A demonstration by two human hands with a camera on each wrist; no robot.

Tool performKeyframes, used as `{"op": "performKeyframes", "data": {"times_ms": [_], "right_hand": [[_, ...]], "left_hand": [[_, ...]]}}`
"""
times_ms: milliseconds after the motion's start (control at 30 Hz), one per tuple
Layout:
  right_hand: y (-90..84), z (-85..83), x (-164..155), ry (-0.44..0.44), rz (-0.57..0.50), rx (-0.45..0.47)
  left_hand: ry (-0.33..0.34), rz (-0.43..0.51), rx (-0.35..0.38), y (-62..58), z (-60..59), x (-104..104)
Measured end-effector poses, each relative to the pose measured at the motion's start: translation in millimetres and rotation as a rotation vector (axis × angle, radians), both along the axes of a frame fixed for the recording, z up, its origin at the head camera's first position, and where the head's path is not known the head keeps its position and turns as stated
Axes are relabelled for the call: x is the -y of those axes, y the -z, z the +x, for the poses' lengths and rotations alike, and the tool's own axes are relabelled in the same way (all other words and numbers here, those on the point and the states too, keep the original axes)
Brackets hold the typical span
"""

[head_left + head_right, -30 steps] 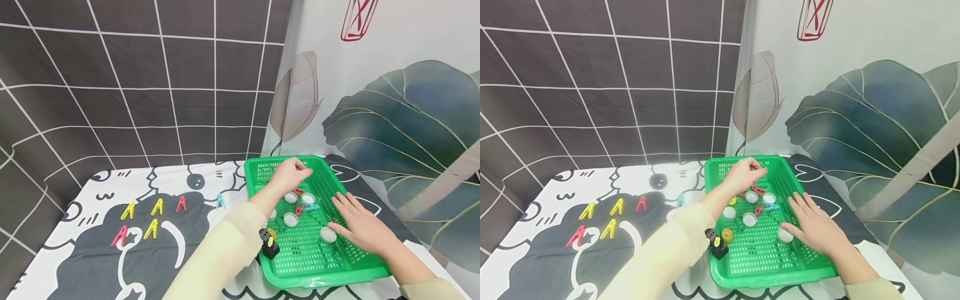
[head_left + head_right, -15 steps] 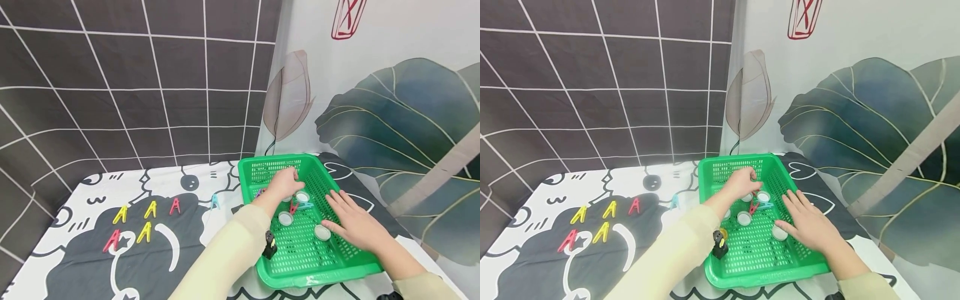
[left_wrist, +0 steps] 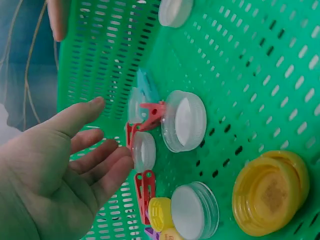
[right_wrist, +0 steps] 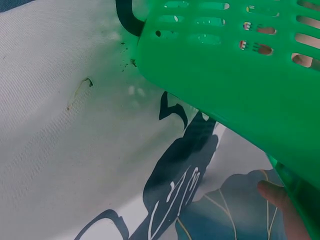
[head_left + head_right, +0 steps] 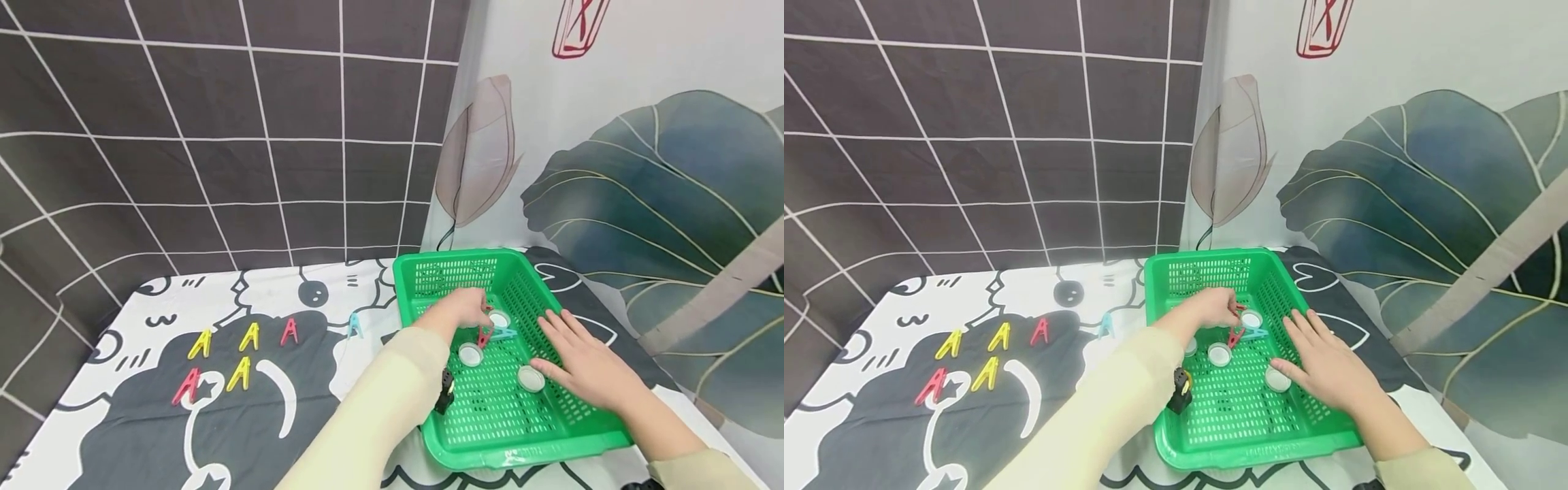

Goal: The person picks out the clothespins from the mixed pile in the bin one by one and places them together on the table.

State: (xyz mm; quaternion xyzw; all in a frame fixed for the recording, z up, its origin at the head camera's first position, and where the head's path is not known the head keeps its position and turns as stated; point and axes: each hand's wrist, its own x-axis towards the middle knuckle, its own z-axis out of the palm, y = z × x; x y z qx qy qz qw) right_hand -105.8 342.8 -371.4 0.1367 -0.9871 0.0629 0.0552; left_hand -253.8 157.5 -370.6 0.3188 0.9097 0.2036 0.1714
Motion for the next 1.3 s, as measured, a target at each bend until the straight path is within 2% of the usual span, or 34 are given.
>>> {"op": "performKeyframes", "data": {"times_ms": [200,267,467,767,900,1133,1300], "right_hand": [[0.3,-2.4,1.5,0.001,-0.004,0.005],[0.2,-3.1,2.7,-0.003,-0.008,0.004],[-3.5,-3.7,5.6,-0.01,-0.012,-0.008],[-6.8,-5.8,6.2,-0.006,-0.021,0.007],[-5.2,-6.1,6.1,-0.008,-0.021,0.012],[-1.5,-1.4,1.4,0.005,-0.03,0.014],[-1.1,-1.6,0.9,0.005,-0.03,0.015]], "left_hand": [[0.151,-0.152,-0.076,2.8,-1.0,-12.9],[0.174,-0.199,-0.104,3.1,-0.3,-16.4],[0.147,-0.278,-0.128,4.5,2.8,-22.3],[0.152,-0.253,-0.108,4.7,1.1,-20.8],[0.123,-0.256,-0.087,6.2,2.4,-20.0],[0.18,-0.267,-0.049,8.9,10.3,-28.5],[0.171,-0.311,-0.07,10.5,15.0,-34.2]]}}
